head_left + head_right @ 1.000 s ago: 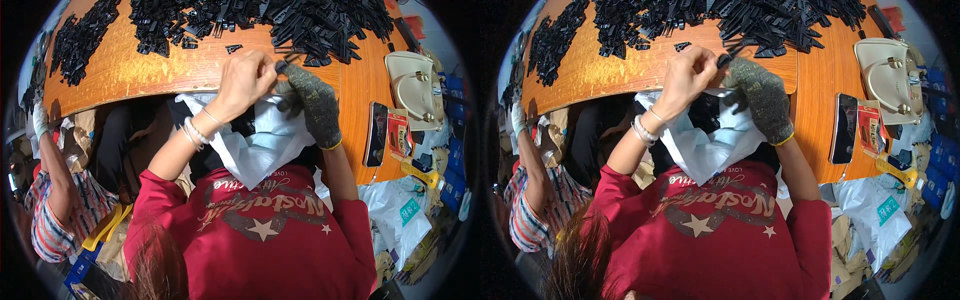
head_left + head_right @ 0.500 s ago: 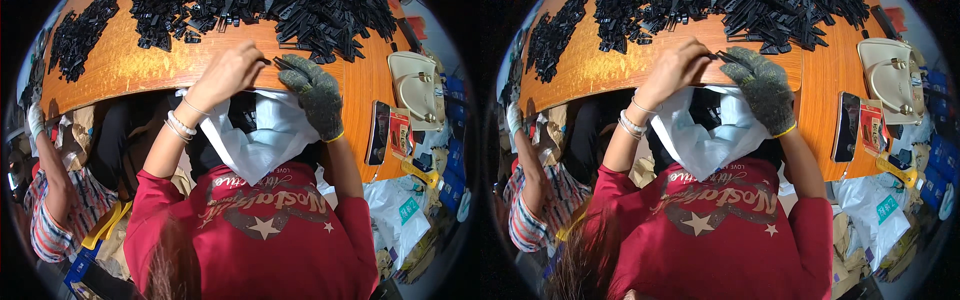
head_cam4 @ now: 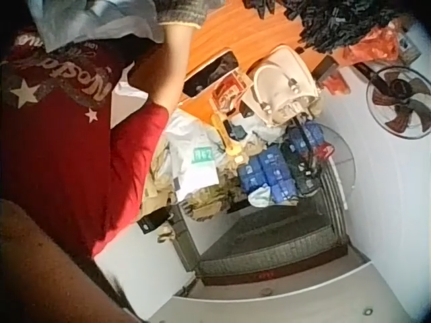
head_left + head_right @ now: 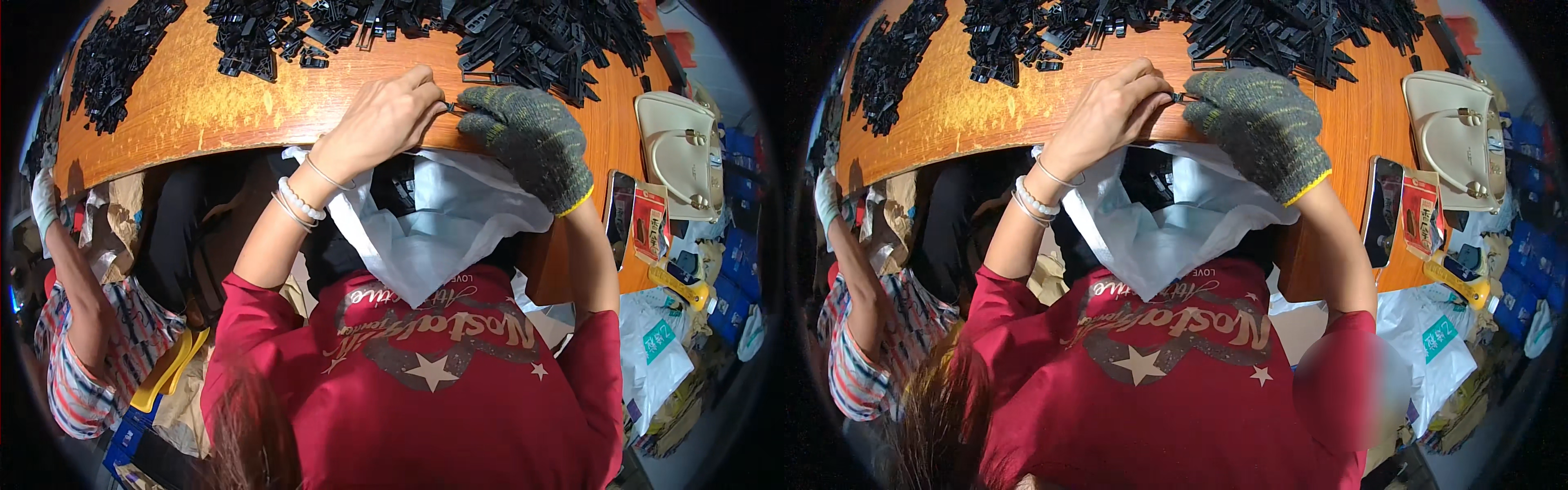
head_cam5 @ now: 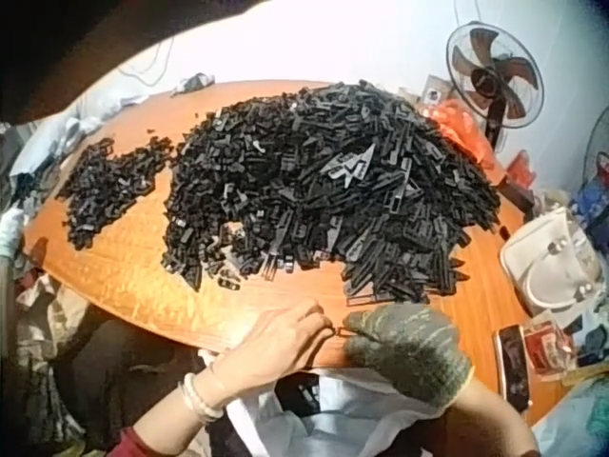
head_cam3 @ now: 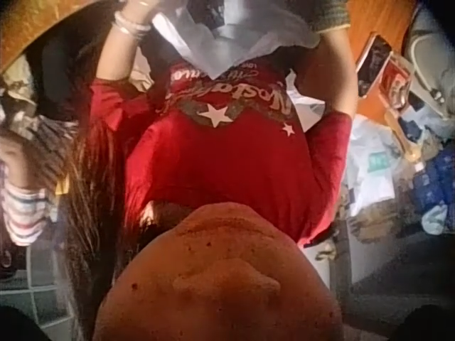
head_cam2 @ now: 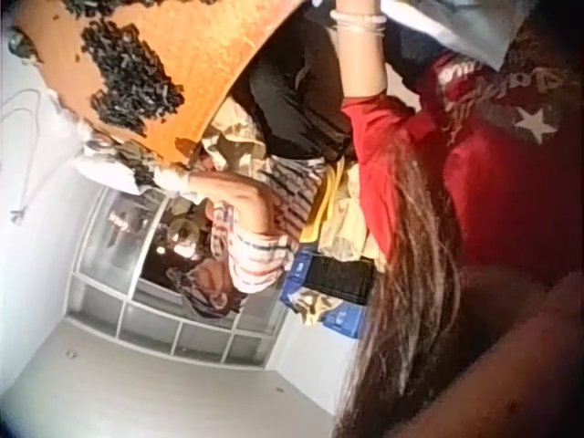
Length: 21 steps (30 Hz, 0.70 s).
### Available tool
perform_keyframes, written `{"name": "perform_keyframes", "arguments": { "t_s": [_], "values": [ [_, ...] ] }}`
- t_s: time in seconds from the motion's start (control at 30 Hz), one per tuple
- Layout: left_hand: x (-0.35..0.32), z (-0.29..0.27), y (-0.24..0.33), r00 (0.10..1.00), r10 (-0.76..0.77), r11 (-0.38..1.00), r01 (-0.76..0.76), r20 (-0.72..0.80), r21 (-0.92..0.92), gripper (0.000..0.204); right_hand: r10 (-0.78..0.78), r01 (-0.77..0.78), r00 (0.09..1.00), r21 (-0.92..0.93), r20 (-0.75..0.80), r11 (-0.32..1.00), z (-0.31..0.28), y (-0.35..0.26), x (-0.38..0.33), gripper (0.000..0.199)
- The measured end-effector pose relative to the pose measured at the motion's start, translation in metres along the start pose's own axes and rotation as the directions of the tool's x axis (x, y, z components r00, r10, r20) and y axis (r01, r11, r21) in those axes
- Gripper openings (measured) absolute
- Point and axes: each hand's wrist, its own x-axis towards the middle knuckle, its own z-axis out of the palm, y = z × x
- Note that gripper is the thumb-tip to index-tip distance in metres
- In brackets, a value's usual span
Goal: Inspecting and sorting small black plastic manufacturing components at a workbench.
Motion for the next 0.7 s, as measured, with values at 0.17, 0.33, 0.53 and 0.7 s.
{"name": "perform_keyframes", "arguments": {
  "t_s": [0.17, 0.33, 0.53, 0.7],
  "values": [
    [-0.002, -0.001, -0.002, 1.0, 0.002, 0.997, -0.005, -0.031, -0.082, 0.014, -0.062, 0.062, 0.995, 0.01, 0.074, 0.998, -0.003, 0.009, 0.015, 0.022],
    [-0.006, 0.004, -0.005, 0.997, -0.008, 0.993, 0.0, -0.071, -0.116, 0.018, 0.025, -0.028, 0.968, 0.009, 0.25, 1.0, -0.01, -0.007, 0.037, 0.023],
    [-0.01, 0.007, -0.005, 0.989, -0.021, 0.983, -0.005, -0.144, -0.183, 0.017, -0.057, 0.055, 0.981, 0.014, 0.185, 0.998, -0.006, -0.016, 0.053, 0.038],
    [-0.007, 0.008, -0.004, 0.989, -0.03, 0.982, 0.003, -0.143, -0.187, 0.026, -0.078, 0.067, 0.987, 0.079, 0.137, 0.995, -0.002, -0.008, 0.051, 0.036]
  ]
}}
